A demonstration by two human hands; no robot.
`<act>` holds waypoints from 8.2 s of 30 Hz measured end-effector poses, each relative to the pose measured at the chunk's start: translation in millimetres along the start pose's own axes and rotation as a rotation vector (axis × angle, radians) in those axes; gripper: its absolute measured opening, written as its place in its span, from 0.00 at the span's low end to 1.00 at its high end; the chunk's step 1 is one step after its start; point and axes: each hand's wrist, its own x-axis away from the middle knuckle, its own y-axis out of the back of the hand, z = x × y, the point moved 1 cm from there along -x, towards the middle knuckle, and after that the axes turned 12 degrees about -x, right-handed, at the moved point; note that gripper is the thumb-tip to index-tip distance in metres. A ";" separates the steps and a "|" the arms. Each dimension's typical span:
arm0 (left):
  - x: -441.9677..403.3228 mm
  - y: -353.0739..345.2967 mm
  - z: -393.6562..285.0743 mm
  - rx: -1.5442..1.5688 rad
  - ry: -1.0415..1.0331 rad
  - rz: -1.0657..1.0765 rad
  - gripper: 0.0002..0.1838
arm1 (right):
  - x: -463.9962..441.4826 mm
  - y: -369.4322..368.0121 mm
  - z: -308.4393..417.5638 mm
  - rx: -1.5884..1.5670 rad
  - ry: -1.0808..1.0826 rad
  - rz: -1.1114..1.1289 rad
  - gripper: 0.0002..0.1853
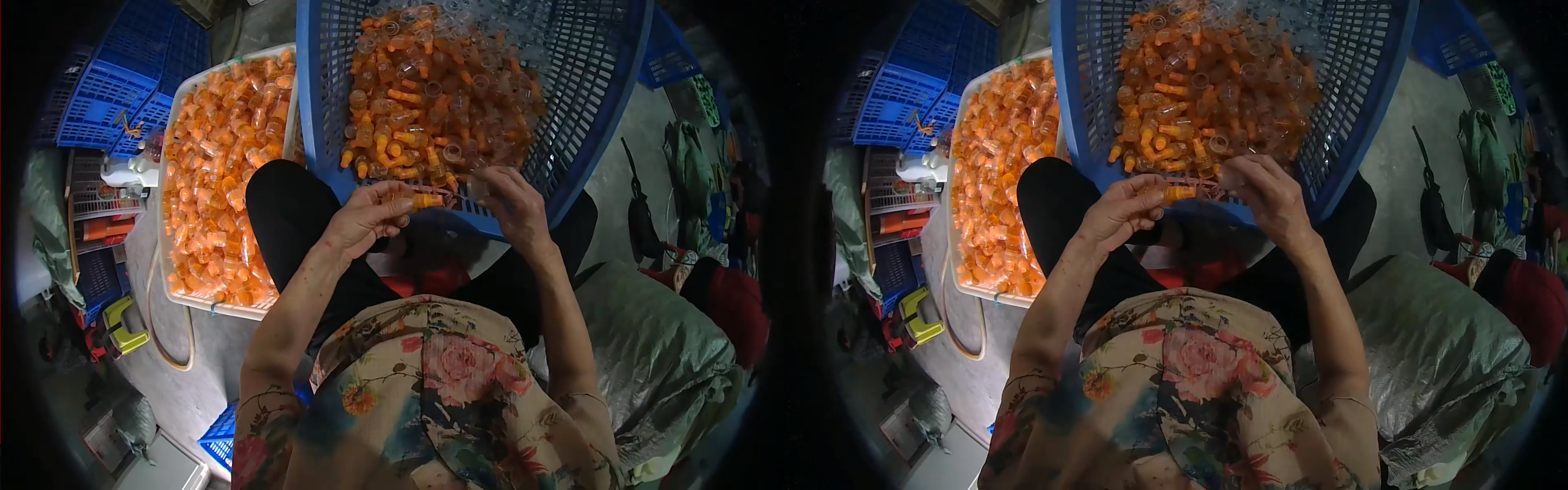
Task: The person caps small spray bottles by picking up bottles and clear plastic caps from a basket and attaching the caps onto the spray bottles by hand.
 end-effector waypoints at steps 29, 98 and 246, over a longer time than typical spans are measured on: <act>112.8 53.4 -67.0 -2.051 -0.777 -1.025 0.33 | -34.9 -63.3 -32.9 -0.184 -0.078 -0.044 0.20; -66.0 37.1 -70.1 -0.783 -0.065 -0.289 0.27 | -0.8 -20.0 -47.3 -0.060 -0.174 -0.097 0.19; 89.5 41.9 -87.4 -1.670 -0.789 -0.879 0.31 | -141.6 -56.8 -134.9 0.448 0.004 -0.145 0.27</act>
